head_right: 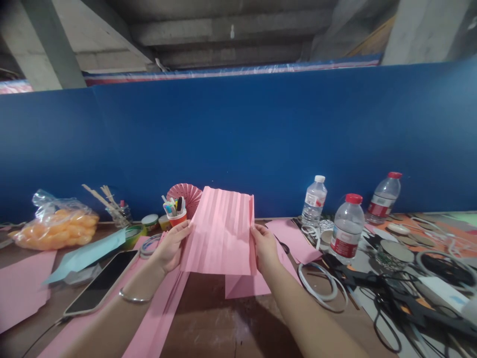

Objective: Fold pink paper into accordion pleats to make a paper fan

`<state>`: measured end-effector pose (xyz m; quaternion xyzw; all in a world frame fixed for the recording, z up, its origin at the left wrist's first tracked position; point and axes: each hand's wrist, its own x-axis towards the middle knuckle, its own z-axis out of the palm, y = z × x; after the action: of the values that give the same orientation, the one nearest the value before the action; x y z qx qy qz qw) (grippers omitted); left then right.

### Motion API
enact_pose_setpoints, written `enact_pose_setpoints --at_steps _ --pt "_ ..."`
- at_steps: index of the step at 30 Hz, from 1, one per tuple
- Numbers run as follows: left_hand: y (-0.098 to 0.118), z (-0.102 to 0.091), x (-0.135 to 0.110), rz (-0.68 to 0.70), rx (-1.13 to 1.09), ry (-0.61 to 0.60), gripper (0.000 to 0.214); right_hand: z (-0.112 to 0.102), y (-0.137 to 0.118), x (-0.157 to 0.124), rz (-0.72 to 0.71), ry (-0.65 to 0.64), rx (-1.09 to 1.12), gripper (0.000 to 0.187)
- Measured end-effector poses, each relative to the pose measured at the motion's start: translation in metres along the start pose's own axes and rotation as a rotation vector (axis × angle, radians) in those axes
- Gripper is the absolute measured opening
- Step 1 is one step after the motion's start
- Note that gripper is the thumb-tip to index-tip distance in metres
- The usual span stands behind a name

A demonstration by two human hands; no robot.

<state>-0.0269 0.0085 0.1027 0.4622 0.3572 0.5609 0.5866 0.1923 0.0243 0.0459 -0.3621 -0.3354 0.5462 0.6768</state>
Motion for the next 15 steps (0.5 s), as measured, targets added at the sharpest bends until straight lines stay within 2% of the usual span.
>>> enact_pose_setpoints --at_steps 4,8,10,12,13,15 --pt "-0.003 -0.01 0.006 -0.026 0.098 0.036 0.025 -0.005 -0.002 0.005 -0.025 -0.015 -0.051 0.033" --pt "0.005 -0.016 0.009 -0.119 0.423 0.067 0.031 -0.006 -0.016 0.005 -0.2 -0.014 -0.383 0.027" --pt "0.016 -0.015 0.007 -0.011 0.608 0.175 0.04 -0.002 -0.032 -0.001 -0.279 -0.066 -0.591 0.024" --pt "0.03 -0.011 0.002 0.172 0.752 0.303 0.052 0.006 -0.052 -0.012 -0.327 -0.177 -0.767 0.022" --pt "0.039 -0.008 -0.002 0.24 0.789 0.311 0.051 0.01 -0.061 -0.018 -0.358 -0.247 -0.856 0.021" --pt "0.055 0.0 -0.014 0.351 0.829 0.235 0.04 0.019 -0.077 -0.032 -0.402 -0.355 -1.054 0.019"
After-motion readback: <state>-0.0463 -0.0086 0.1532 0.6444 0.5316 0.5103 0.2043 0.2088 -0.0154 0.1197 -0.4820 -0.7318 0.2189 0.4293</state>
